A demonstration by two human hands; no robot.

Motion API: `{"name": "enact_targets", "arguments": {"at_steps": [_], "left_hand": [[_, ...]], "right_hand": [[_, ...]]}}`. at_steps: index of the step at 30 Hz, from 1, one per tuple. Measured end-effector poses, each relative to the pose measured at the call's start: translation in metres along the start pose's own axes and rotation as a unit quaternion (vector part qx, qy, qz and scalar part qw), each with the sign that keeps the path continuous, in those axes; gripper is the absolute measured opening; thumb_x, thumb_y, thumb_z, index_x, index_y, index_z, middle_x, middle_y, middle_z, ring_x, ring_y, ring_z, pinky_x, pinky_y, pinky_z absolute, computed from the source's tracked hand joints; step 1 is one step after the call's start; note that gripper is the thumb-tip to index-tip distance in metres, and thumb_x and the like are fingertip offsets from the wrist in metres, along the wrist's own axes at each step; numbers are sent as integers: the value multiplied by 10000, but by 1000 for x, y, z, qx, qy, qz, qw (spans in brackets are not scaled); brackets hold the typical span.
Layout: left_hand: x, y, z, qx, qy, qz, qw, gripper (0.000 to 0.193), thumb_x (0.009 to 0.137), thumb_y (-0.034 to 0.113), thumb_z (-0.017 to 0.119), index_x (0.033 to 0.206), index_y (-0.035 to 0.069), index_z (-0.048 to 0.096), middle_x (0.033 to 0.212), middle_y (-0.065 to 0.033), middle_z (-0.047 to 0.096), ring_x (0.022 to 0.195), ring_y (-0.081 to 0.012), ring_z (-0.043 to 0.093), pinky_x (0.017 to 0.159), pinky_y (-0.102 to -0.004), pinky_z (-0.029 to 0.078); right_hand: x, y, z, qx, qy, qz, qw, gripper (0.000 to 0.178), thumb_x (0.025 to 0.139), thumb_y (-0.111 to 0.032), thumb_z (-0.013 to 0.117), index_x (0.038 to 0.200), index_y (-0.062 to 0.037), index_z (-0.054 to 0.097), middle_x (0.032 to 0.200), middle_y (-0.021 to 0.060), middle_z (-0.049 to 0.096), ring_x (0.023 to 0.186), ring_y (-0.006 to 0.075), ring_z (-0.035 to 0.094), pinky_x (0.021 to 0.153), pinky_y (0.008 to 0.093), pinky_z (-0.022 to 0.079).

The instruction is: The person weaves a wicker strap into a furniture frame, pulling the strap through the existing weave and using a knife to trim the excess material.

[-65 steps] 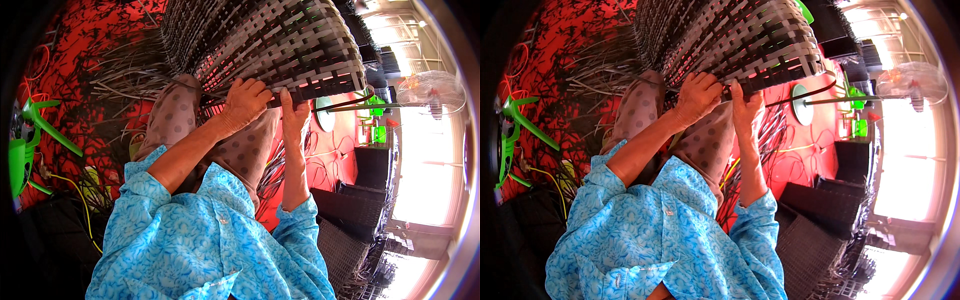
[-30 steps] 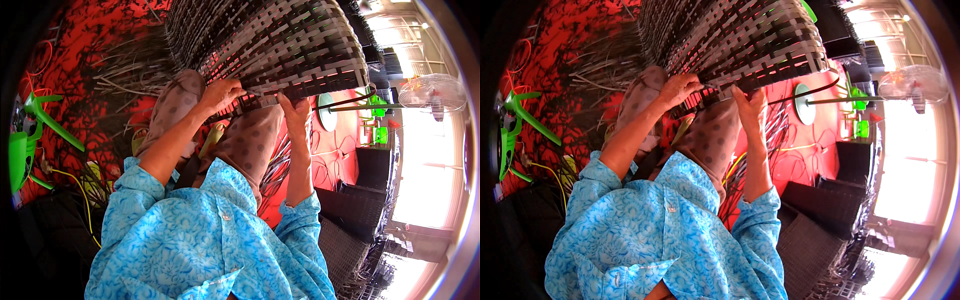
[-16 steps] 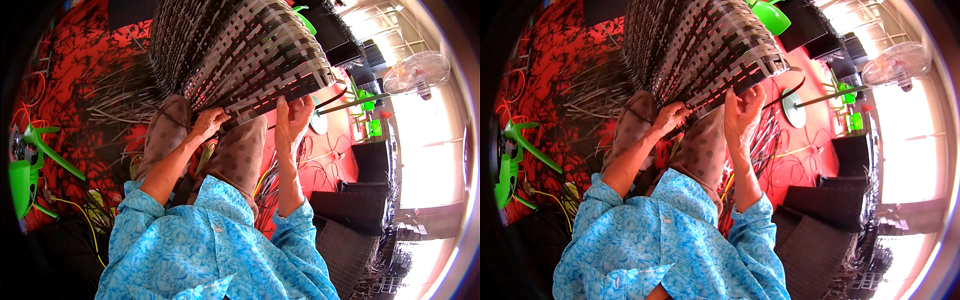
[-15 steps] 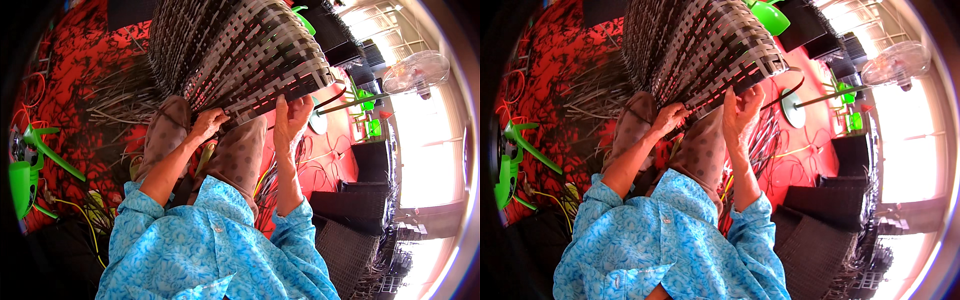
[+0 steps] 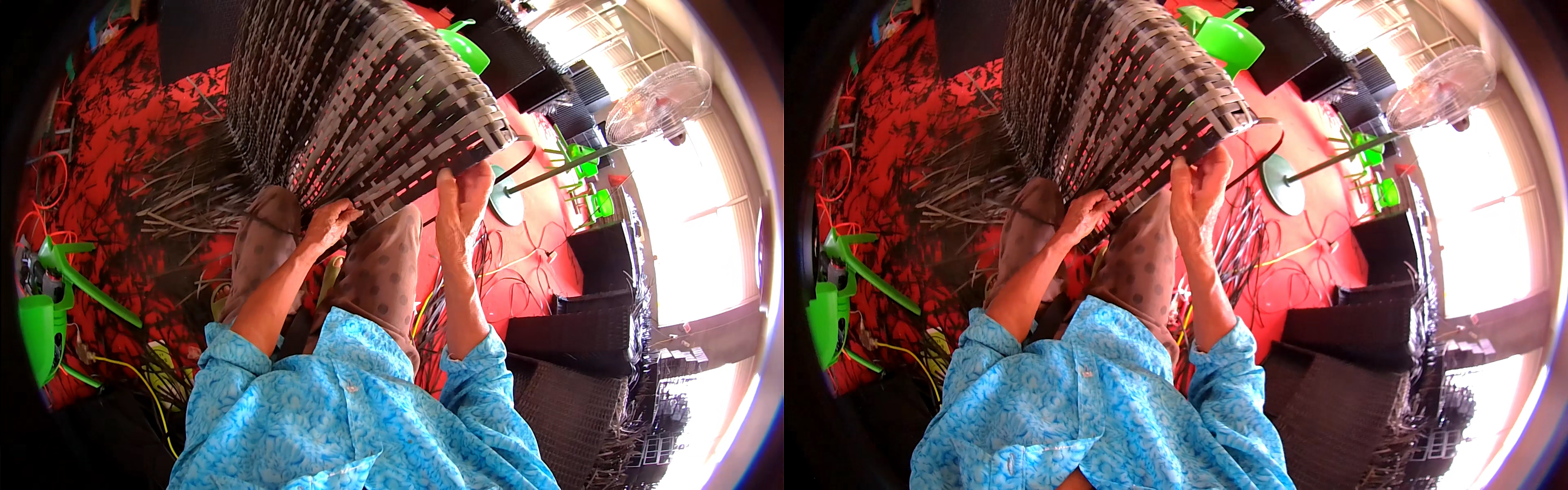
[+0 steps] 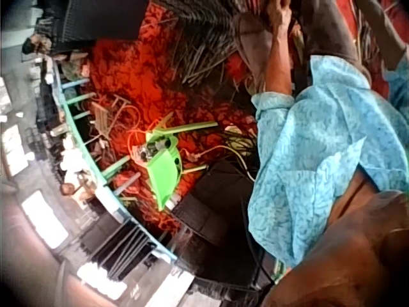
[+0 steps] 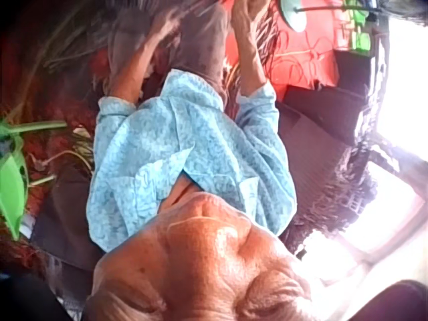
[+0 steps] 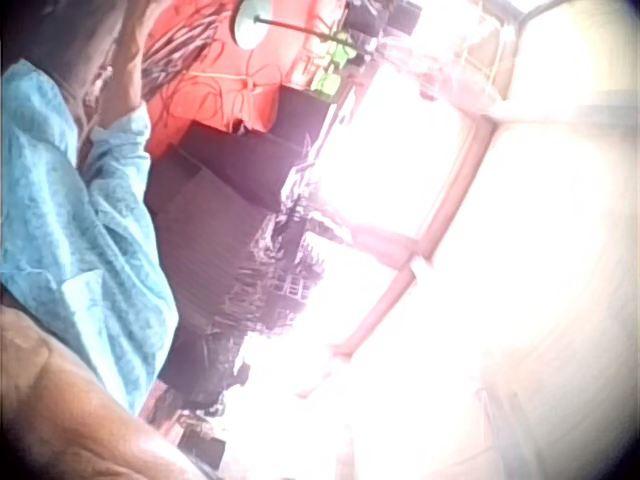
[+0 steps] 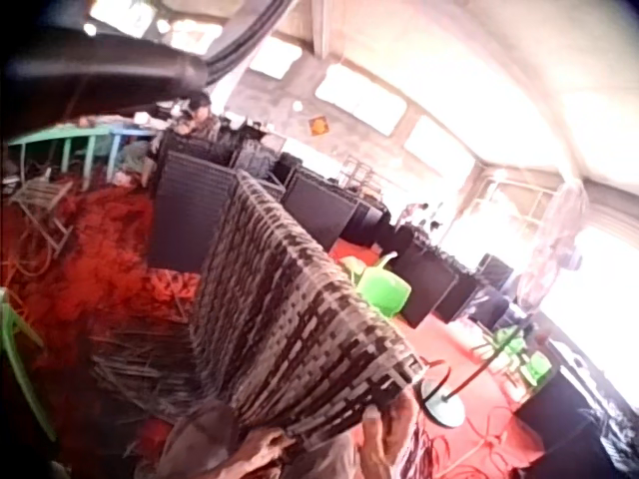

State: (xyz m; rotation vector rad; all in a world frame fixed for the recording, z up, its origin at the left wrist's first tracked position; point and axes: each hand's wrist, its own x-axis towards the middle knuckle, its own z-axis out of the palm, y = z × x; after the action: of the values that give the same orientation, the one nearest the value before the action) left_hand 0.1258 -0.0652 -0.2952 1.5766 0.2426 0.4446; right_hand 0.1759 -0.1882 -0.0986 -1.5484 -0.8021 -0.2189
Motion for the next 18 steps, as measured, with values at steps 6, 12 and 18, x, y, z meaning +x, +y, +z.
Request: {"name": "enact_targets", "arguments": {"at_steps": [6,12,18], "left_hand": [[-1,1,-1,13,1,31,999,231,864,188,641,730,34,534,549,-3,447,461,-80,416,423,-278,337],[-1,-2,1,-43,-22,-11,999,216,870,224,634,767,45,573,590,8,484,521,-64,455,472,-256,377],[-2,6,-13,-50,-65,-55,995,217,868,273,623,789,75,587,556,20,479,487,-53,450,444,-227,366]], "right_hand": [[14,-10,3,38,65,-20,997,296,933,-140,541,1160,7,419,988,49,530,842,89,487,774,239,421],[18,-4,2,-43,61,-6,997,276,947,-181,524,1127,12,442,935,46,516,813,91,474,745,236,415],[23,5,-2,-18,37,-65,997,285,954,-185,513,1167,-13,433,918,-9,488,774,49,416,692,194,378]]}}
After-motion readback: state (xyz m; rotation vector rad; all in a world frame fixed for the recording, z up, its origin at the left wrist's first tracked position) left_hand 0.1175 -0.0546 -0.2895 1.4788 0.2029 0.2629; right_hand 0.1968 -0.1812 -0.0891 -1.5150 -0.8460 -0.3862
